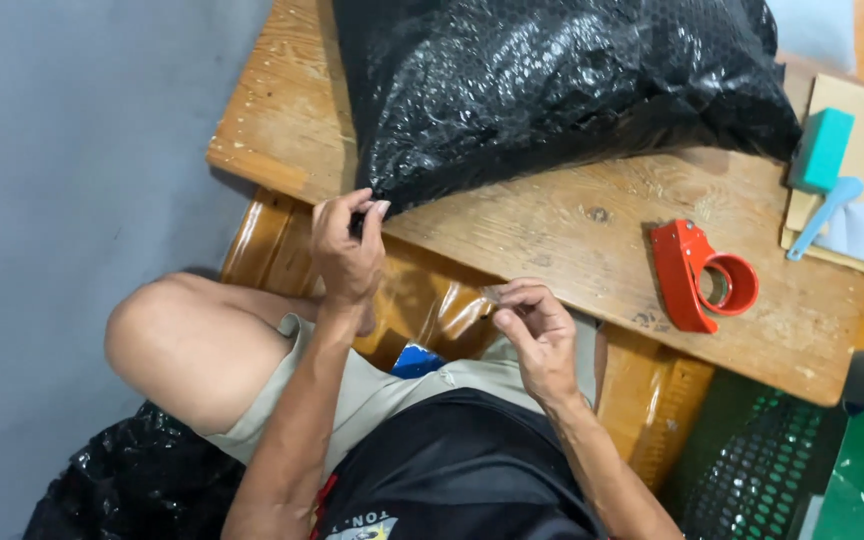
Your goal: Wrapping a large object in black bubble wrap and securing the edges with red packing tape.
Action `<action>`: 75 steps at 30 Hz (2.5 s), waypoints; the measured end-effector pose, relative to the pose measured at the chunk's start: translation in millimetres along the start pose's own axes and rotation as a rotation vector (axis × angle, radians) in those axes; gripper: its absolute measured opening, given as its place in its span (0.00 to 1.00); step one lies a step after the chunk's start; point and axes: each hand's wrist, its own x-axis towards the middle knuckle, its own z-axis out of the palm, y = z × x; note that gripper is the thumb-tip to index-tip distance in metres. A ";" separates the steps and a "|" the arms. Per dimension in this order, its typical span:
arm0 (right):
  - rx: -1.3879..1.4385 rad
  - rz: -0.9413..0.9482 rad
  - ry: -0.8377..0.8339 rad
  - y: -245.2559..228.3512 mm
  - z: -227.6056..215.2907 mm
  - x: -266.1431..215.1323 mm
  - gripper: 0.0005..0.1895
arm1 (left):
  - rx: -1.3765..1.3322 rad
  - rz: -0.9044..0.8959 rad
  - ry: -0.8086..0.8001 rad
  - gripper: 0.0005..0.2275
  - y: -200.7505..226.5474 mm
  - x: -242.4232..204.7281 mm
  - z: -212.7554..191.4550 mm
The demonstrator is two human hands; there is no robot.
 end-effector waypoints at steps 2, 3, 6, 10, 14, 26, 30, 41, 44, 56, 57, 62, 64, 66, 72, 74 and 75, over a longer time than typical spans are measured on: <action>-0.017 -0.010 -0.040 5.2 5.6 7.6 0.07 | -0.025 -0.053 -0.003 0.09 0.6 4.8 -3.0; -0.034 -0.017 -0.068 8.2 7.8 11.3 0.07 | -0.056 -0.104 -0.018 0.11 0.8 6.6 -3.9; -0.054 -0.045 -0.159 17.3 17.9 24.4 0.08 | -0.088 -0.170 -0.005 0.11 -8.1 1.6 -2.4; -0.008 -0.085 -0.218 27.0 45.4 65.0 0.11 | -0.132 -0.308 -0.035 0.09 -9.5 1.8 -8.2; 0.003 -0.123 -0.354 42.9 72.6 113.4 0.13 | -0.188 -0.469 -0.177 0.07 -12.6 5.3 -13.3; -0.282 -0.305 -0.416 67.2 87.3 138.8 0.21 | -0.421 -0.551 -0.003 0.16 -14.2 -14.3 -19.4; -0.416 -0.418 -0.399 70.1 86.3 141.0 0.19 | -0.010 -0.208 -0.056 0.20 -2.2 -26.6 -28.2; -0.521 -0.524 -0.350 57.8 92.5 138.8 0.14 | 0.016 0.019 0.039 0.05 -9.2 -18.9 -13.9; -0.530 -0.537 -0.346 64.0 86.6 137.2 0.13 | 0.085 0.071 0.024 0.03 -6.9 -19.8 -11.1; -0.476 -0.527 -0.261 76.4 104.8 143.5 0.16 | -0.404 -0.658 0.025 0.10 -11.7 -12.1 -7.0; -0.481 -0.510 -0.260 77.7 104.6 142.3 0.17 | -0.377 -0.660 0.052 0.10 -12.2 -13.2 -6.0; -0.308 -0.318 -0.270 67.9 105.3 144.0 0.21 | -0.346 -0.634 0.135 0.10 -20.5 -8.9 6.6; -0.223 -0.234 -0.261 63.9 101.3 132.8 0.21 | -0.311 -0.618 0.139 0.09 -23.1 -12.4 5.7; -0.113 -0.170 -0.193 57.5 99.2 125.5 0.16 | -0.355 -0.580 0.145 0.09 -31.1 -10.5 7.2; 0.029 -0.043 -0.202 46.9 107.4 97.4 0.08 | -0.289 -0.374 0.083 0.01 -19.7 -2.1 -4.7; 0.036 -0.013 -0.195 55.8 106.8 94.0 0.07 | -0.263 -0.319 0.048 0.02 -19.0 -1.2 -6.9; 0.045 0.014 -0.187 60.6 107.3 93.3 0.07 | -0.237 -0.260 0.014 0.04 -19.4 0.3 -8.0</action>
